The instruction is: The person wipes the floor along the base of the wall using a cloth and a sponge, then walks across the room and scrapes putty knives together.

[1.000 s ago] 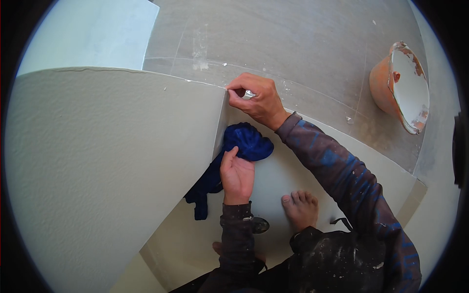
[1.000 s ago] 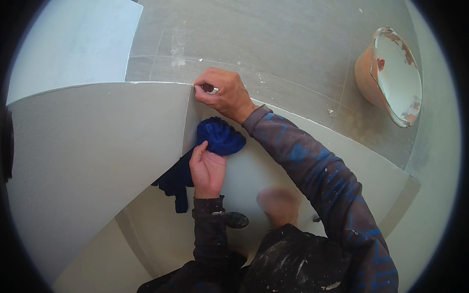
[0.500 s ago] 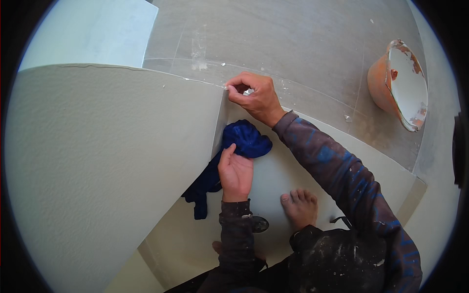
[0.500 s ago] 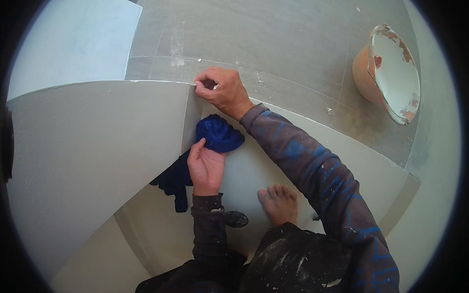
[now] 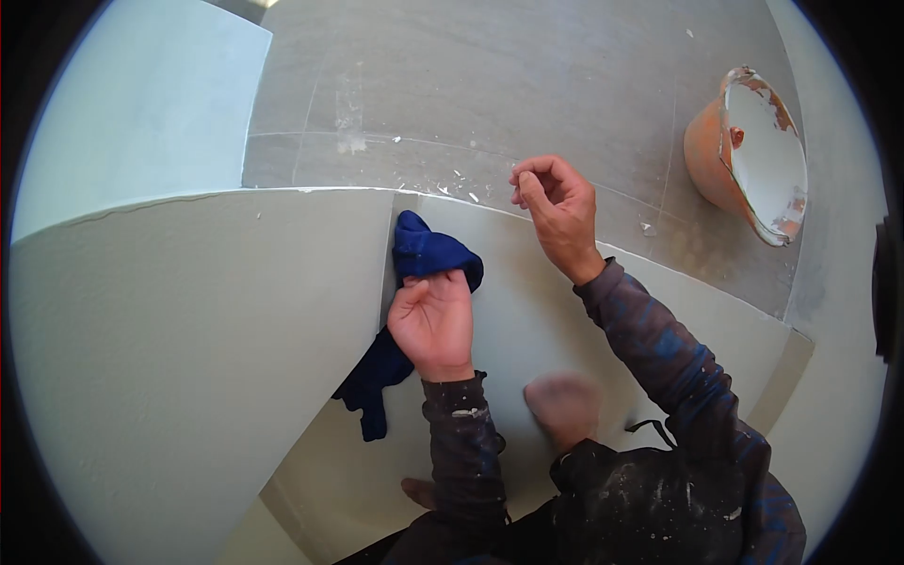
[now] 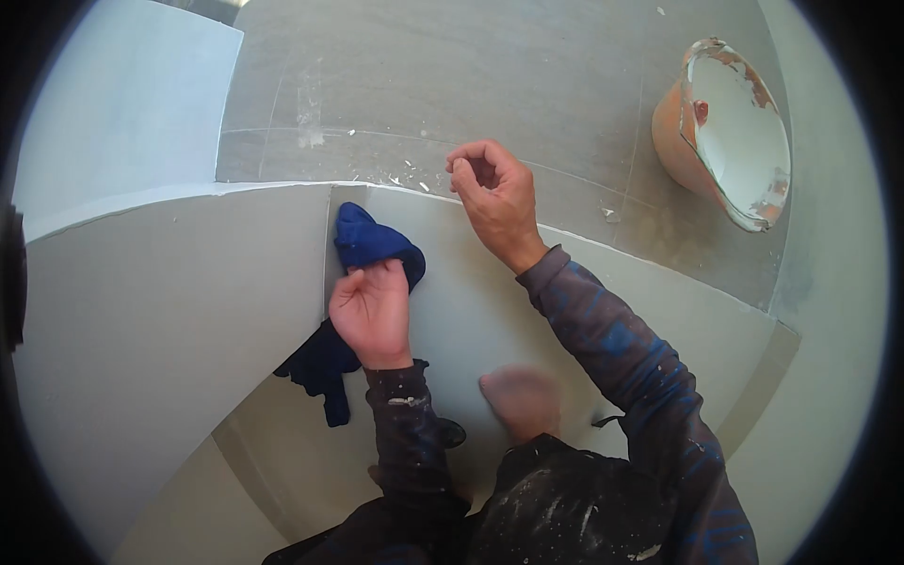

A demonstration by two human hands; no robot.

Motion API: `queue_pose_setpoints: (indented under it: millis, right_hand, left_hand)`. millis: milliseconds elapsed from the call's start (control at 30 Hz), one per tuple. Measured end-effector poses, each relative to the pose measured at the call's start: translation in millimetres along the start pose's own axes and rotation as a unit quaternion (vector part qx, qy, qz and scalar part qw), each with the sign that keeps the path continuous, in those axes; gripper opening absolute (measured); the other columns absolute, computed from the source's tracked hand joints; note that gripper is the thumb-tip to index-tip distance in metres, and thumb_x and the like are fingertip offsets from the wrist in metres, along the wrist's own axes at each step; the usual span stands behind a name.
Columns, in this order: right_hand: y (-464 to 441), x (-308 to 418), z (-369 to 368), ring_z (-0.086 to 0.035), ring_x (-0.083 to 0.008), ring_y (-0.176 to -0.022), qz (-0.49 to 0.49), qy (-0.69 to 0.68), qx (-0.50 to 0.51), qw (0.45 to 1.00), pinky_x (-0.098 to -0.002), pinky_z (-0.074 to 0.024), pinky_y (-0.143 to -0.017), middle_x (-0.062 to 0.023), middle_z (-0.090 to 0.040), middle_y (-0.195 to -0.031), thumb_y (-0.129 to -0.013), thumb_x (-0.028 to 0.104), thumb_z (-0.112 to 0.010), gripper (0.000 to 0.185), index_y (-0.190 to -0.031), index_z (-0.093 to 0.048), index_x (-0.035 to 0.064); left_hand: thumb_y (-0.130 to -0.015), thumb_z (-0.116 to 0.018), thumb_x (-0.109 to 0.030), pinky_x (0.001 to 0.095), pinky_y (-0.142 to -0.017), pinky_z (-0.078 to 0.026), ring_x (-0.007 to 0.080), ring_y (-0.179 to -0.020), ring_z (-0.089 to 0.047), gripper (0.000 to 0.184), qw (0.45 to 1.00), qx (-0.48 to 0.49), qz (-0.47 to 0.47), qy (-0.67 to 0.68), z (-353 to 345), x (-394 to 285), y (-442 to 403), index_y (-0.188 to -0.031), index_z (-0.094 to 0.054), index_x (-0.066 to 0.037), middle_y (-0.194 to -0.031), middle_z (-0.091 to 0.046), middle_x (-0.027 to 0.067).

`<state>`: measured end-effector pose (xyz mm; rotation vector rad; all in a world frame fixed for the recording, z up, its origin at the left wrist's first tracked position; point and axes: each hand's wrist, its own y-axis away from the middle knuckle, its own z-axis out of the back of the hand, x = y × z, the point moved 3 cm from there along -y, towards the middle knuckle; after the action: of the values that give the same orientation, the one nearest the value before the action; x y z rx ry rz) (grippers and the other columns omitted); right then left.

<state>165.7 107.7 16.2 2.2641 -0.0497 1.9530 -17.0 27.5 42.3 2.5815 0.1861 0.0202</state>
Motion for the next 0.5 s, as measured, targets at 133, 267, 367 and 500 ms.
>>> queue_pose_setpoints:
  millis: [133,267,367,500]
  right_hand:
    - [13,-1,8,-0.067,-0.0086,-0.081,-0.021,0.010,0.023,0.999,-0.0253,-0.0547,-0.075,-0.0027,-0.071,-0.093,-0.102,0.006,-0.060,0.010,-0.103,-0.068,-0.0005]
    - [16,4,2,-0.068,-0.0098,-0.082,-0.019,0.027,0.045,0.998,-0.0263,-0.0554,-0.076,-0.0037,-0.072,-0.094,-0.100,0.003,-0.058,0.013,-0.103,-0.070,-0.0007]
    - [20,10,-4,-0.068,-0.0099,-0.082,-0.028,0.008,0.063,0.998,-0.0265,-0.0557,-0.077,-0.0037,-0.072,-0.094,-0.101,0.003,-0.057,0.015,-0.105,-0.071,-0.0006]
    - [26,21,2,-0.068,-0.0100,-0.082,-0.018,0.015,0.075,0.997,-0.0267,-0.0561,-0.077,-0.0037,-0.072,-0.094,-0.101,0.003,-0.056,0.016,-0.106,-0.071,-0.0006]
  left_hand:
    - [-0.088,-0.048,0.009,0.0434,-0.118,-0.037,0.0273,-0.130,-0.055,0.047,0.999,-0.003,0.037,-0.003,19,-7,-22,-0.134,-0.057,0.005,-0.136,-0.061,0.0148]
    - [-0.088,-0.053,0.010,0.0383,-0.111,-0.039,0.0236,-0.114,-0.059,0.022,0.999,-0.012,0.032,-0.026,26,11,-63,-0.106,-0.064,0.002,-0.113,-0.068,0.0112]
    - [-0.088,-0.052,0.010,0.0389,-0.111,-0.040,0.0237,-0.115,-0.059,0.026,0.997,-0.045,0.039,0.043,34,0,-43,-0.110,-0.063,0.004,-0.117,-0.067,0.0126]
    - [-0.087,-0.050,0.012,0.0392,-0.109,-0.042,0.0237,-0.116,-0.059,0.027,0.986,-0.114,-0.019,0.117,65,-31,16,-0.110,-0.062,0.005,-0.117,-0.066,0.0133]
